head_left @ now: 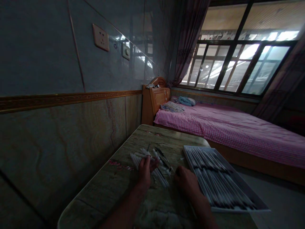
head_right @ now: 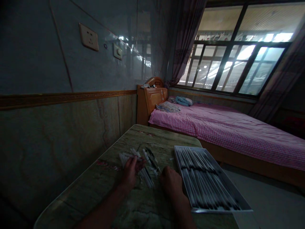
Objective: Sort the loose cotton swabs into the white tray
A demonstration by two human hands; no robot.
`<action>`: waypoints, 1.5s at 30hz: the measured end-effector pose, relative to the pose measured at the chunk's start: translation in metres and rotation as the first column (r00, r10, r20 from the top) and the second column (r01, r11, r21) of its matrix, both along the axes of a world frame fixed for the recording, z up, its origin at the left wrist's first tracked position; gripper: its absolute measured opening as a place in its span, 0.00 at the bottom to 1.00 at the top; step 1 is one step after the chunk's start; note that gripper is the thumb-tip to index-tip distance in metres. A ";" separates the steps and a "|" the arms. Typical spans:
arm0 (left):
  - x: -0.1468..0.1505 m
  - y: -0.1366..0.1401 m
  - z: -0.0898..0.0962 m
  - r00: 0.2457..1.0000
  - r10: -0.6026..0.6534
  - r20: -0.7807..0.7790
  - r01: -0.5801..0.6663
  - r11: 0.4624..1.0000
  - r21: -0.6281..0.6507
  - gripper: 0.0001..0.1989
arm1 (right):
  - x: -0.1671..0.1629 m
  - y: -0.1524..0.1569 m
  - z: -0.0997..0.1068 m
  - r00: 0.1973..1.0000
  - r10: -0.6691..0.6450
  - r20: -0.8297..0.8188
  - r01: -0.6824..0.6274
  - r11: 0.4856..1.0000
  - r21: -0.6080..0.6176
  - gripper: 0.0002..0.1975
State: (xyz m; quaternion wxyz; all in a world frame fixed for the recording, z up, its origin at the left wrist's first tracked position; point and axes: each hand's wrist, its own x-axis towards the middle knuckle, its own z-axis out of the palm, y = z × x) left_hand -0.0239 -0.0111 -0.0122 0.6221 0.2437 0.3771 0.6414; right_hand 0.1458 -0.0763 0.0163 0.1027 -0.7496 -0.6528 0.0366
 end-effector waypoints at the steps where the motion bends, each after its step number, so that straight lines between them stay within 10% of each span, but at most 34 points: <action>1: -0.001 0.001 0.000 0.999 0.007 0.037 -0.006 1.000 -0.017 0.12 | -0.002 0.001 0.000 0.999 0.040 -0.037 -0.039 0.999 0.024 0.07; 11: -0.007 0.003 0.004 0.982 0.049 0.180 -0.034 0.995 -0.089 0.08 | -0.013 0.002 -0.006 0.945 0.252 -0.206 -0.227 0.964 0.139 0.04; 31: -0.013 0.002 0.007 0.995 -0.042 -0.086 0.046 0.998 0.036 0.20 | 0.003 0.002 0.005 0.813 0.360 -0.457 -0.183 0.904 0.387 0.10; 45: -0.012 0.001 0.008 0.993 -0.075 -0.090 0.078 0.996 0.032 0.23 | 0.000 0.008 -0.002 0.597 0.232 -0.768 -0.050 0.966 0.252 0.10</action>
